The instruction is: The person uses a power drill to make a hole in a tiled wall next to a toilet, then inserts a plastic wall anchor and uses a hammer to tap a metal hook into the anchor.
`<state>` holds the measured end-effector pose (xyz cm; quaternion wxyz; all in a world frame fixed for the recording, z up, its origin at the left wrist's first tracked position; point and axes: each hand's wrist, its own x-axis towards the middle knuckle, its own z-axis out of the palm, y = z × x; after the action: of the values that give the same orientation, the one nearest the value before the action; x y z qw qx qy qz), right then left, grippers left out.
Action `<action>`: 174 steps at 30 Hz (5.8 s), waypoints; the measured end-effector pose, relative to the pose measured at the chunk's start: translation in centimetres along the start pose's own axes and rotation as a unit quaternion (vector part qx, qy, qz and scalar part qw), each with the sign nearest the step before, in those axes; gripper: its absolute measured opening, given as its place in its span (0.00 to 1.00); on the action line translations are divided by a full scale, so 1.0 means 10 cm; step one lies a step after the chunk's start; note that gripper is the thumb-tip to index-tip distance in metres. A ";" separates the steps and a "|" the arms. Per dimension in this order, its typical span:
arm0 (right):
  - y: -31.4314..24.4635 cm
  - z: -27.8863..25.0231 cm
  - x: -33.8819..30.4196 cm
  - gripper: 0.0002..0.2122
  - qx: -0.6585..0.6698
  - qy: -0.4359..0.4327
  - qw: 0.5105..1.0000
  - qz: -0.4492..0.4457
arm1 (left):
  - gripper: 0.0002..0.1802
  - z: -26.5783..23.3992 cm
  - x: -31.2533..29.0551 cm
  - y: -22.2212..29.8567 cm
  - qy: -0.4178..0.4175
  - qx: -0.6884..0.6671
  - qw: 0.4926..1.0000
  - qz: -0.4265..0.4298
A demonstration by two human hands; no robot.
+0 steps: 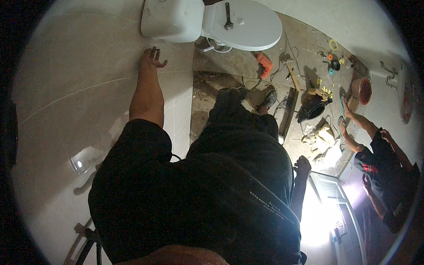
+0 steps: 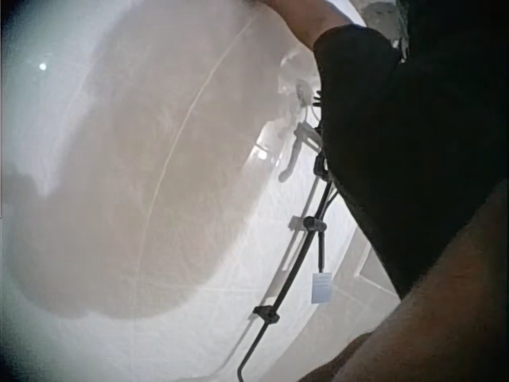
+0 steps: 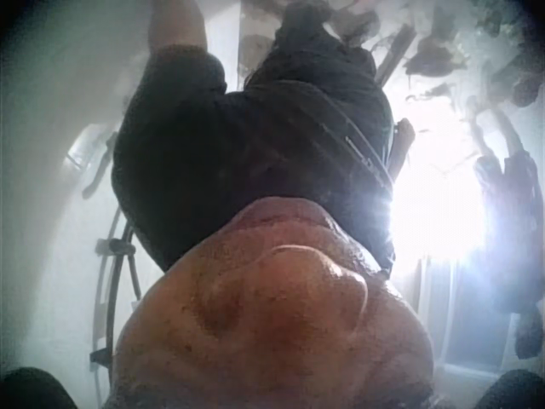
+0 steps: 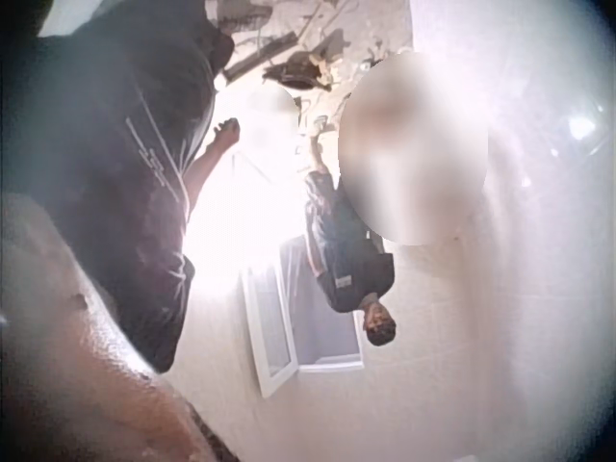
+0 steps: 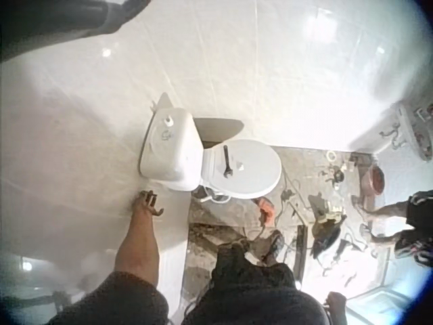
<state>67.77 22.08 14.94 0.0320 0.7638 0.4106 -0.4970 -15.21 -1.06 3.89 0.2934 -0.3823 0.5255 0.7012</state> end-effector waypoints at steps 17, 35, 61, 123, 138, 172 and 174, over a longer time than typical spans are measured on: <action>-0.31 0.16 -0.07 0.16 -0.034 0.015 0.999 0.008 | 0.07 0.12 -0.54 -0.06 -0.035 0.002 0.999 -0.012; -0.94 0.20 0.05 0.17 -0.059 -0.010 0.998 -0.035 | 0.10 -0.29 0.43 -0.12 -0.033 0.083 0.995 0.048; -0.88 0.23 -0.07 0.16 -0.108 0.015 0.993 -0.050 | 0.09 0.39 -0.67 -0.22 0.044 0.063 0.997 0.032; -0.82 1.27 -0.01 0.21 -0.491 -0.176 0.777 -0.352 | 0.14 0.53 -0.64 -0.35 0.022 0.041 0.997 0.059; -0.52 1.02 0.73 0.12 -0.328 -0.614 0.718 -0.003 | 0.16 0.61 -1.17 -0.46 0.009 0.047 0.988 0.146; -1.28 5.10 5.67 0.33 -0.041 0.030 0.993 -0.107 | 0.10 1.56 1.62 -5.46 -0.414 0.535 0.723 0.141; -1.37 4.83 5.54 0.28 0.117 -0.220 0.956 -0.157 | 0.09 1.28 1.70 -5.29 -0.409 0.544 0.703 0.205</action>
<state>32.72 42.04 -47.96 -0.0459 0.5597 0.4471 -0.6962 15.80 26.00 -35.59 0.4857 0.2857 0.7094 0.4233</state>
